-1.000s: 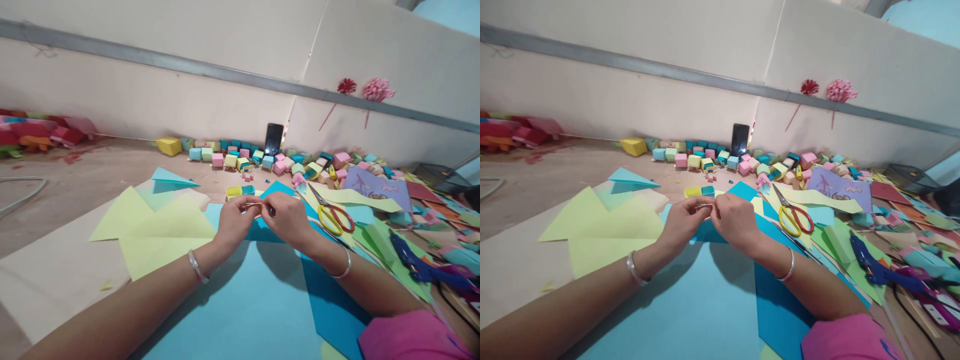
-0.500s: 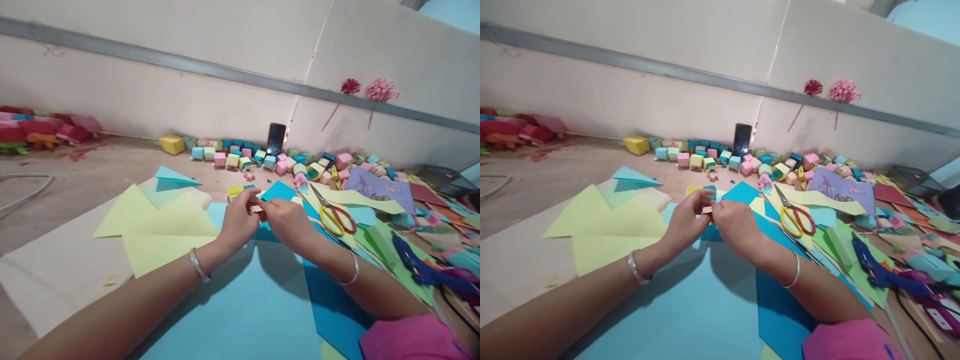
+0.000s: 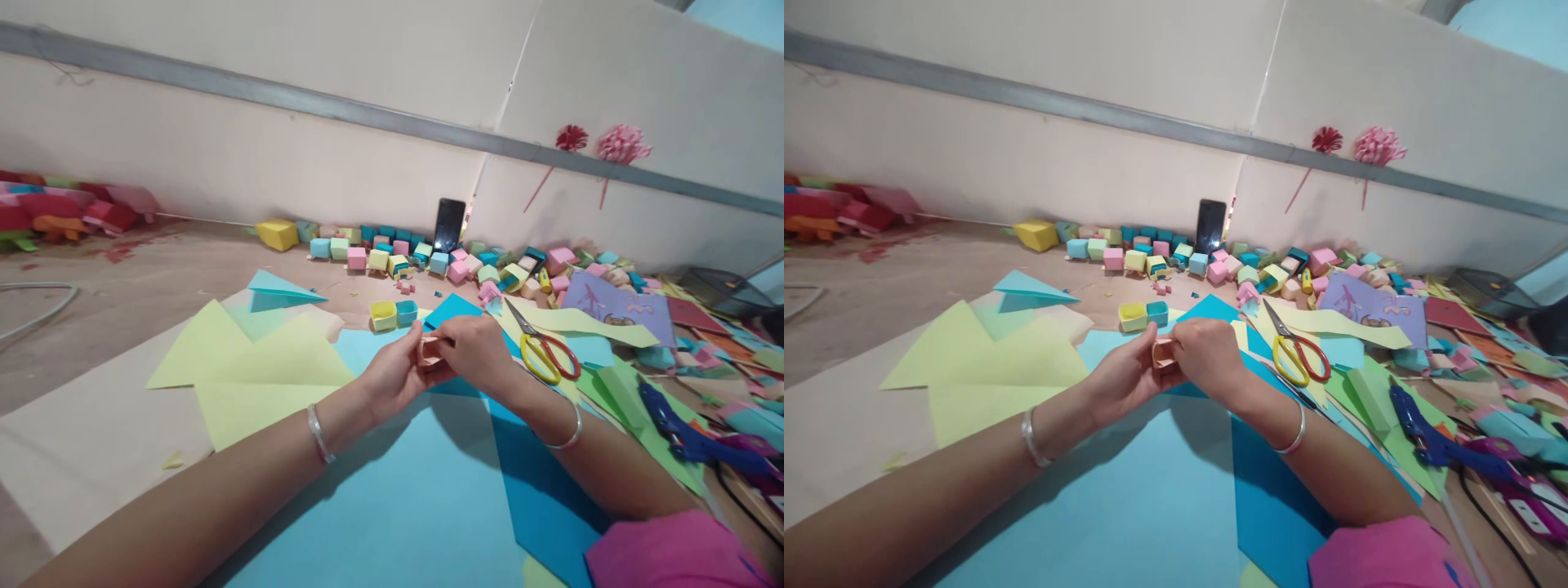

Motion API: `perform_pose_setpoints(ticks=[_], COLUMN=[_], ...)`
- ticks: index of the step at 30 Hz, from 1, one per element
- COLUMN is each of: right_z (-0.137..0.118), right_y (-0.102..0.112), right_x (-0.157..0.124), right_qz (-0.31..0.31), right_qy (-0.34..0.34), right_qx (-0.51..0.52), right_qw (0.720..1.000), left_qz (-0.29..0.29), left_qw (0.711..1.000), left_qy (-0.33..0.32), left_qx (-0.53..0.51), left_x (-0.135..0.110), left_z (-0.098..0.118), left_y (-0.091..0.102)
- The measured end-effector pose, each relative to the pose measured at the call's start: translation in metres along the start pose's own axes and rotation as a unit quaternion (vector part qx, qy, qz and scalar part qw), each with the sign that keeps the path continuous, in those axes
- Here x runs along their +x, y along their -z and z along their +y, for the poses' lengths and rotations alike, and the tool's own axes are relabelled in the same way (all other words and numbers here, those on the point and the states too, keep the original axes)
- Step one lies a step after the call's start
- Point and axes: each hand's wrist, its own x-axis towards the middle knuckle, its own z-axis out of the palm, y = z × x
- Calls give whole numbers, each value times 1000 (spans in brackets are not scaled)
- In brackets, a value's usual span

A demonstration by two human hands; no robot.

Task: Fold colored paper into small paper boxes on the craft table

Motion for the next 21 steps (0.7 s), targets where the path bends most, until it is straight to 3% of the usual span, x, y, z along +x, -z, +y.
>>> perform_pose_setpoints(ticks=[4,7,11,14,17,21], right_z=[-2,-2,0,3,6,2], right_y=[3,2,1,2,2,-5], right_x=[1,-1,-3,-2,-1,-2], right_qz=[-30,-2,22,12,6,13], right_qy=[2,18,30,30,24,29], right_qx=[-13,-34,-39,-34,-41,-51], right_qw=[999,999,999,999,999,998], left_qz=[19,8,-31,-10,49,113], left_qw=[1000,999,991,972,921,813], left_qy=[-4,-18,-39,-87,-159,-237], left_qx=[15,44,124,216,351,520], left_x=[0,-1,-4,-7,-7,-5], left_z=[0,-2,-7,-8,-8,-5], left_y=[0,1,1,0,1,6])
